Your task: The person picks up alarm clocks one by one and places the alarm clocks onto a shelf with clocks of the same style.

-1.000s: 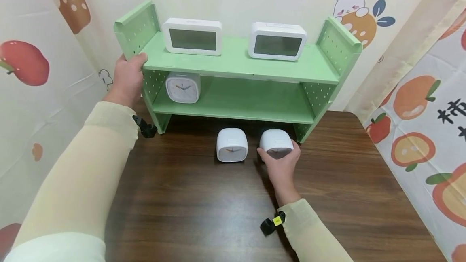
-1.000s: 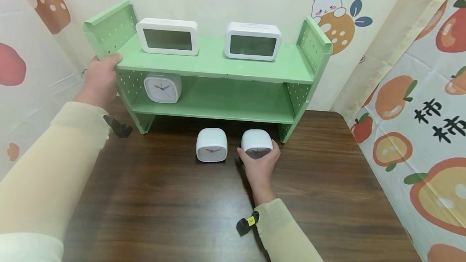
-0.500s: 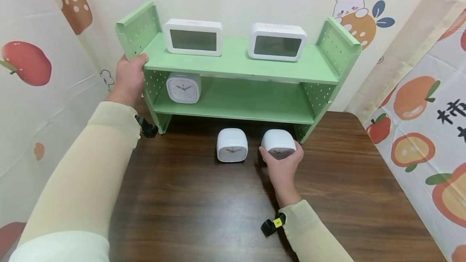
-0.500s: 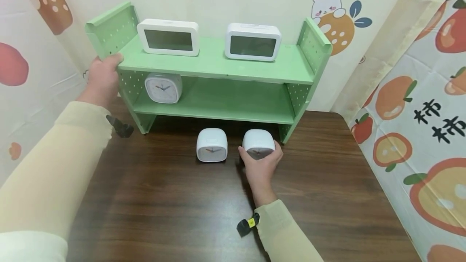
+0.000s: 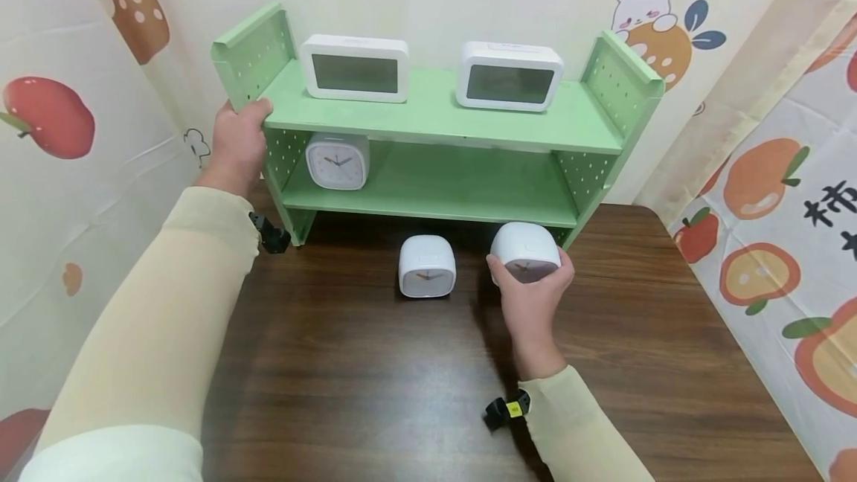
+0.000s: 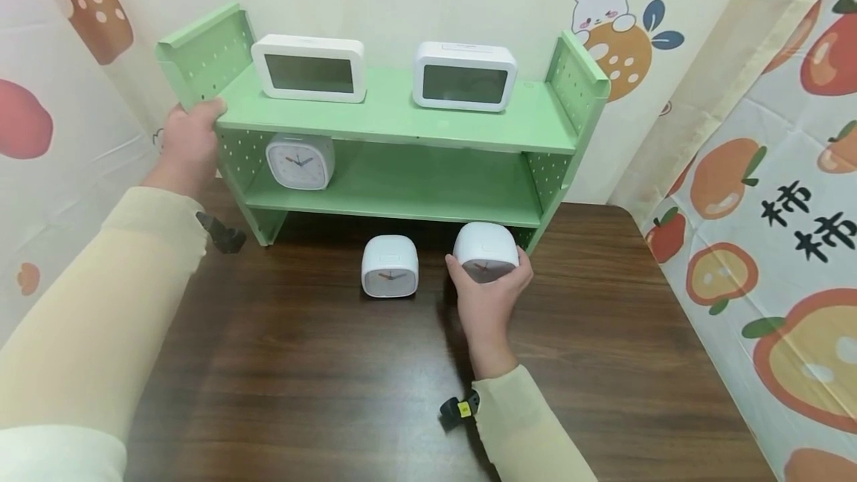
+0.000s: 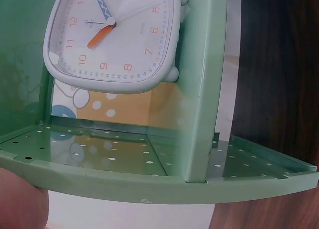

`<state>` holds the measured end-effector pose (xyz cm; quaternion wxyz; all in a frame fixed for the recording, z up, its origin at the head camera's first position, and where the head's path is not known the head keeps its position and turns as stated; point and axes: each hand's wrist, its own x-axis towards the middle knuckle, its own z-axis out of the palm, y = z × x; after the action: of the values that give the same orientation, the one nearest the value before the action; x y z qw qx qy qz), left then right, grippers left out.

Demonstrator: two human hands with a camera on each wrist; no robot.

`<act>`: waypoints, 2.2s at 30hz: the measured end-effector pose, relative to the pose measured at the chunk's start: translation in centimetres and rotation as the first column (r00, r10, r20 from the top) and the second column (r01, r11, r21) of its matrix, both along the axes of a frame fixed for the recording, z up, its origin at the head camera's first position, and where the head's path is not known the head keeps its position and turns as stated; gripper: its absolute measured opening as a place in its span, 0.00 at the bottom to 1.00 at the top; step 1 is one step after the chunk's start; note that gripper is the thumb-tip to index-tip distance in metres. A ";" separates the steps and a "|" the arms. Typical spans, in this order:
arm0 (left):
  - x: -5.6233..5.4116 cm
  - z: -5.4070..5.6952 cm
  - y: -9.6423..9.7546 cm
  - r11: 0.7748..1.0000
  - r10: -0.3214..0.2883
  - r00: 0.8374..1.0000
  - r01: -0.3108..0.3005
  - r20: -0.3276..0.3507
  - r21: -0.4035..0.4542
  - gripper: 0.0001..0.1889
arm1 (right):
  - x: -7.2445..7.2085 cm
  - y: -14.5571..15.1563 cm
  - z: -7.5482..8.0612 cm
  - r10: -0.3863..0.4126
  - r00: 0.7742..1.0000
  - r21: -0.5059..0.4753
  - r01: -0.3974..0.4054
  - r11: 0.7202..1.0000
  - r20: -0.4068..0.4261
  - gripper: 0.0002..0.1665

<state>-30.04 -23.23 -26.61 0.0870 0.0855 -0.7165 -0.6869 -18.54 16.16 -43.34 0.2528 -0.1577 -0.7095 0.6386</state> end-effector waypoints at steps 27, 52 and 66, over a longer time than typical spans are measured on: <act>-0.2 -0.2 0.0 1.000 0.009 1.000 -0.009 -0.018 -0.017 0.25 | -1.8 0.3 6.0 0.010 0.998 -0.052 -0.013 0.999 -0.058 0.65; 0.1 0.2 0.2 0.997 0.007 1.000 -0.007 0.001 -0.073 0.26 | -6.2 0.5 10.1 0.053 0.999 -0.020 -0.053 0.998 0.001 0.70; -0.1 -0.1 0.2 0.997 0.025 0.999 -0.027 -0.029 -0.076 0.26 | -9.5 1.0 9.1 -0.010 0.997 0.082 0.004 0.997 0.072 0.69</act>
<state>-30.11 -23.01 -26.75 0.1091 0.0816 -0.7398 -0.6589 -28.07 17.20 -34.21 0.2356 -0.1726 -0.7430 0.6022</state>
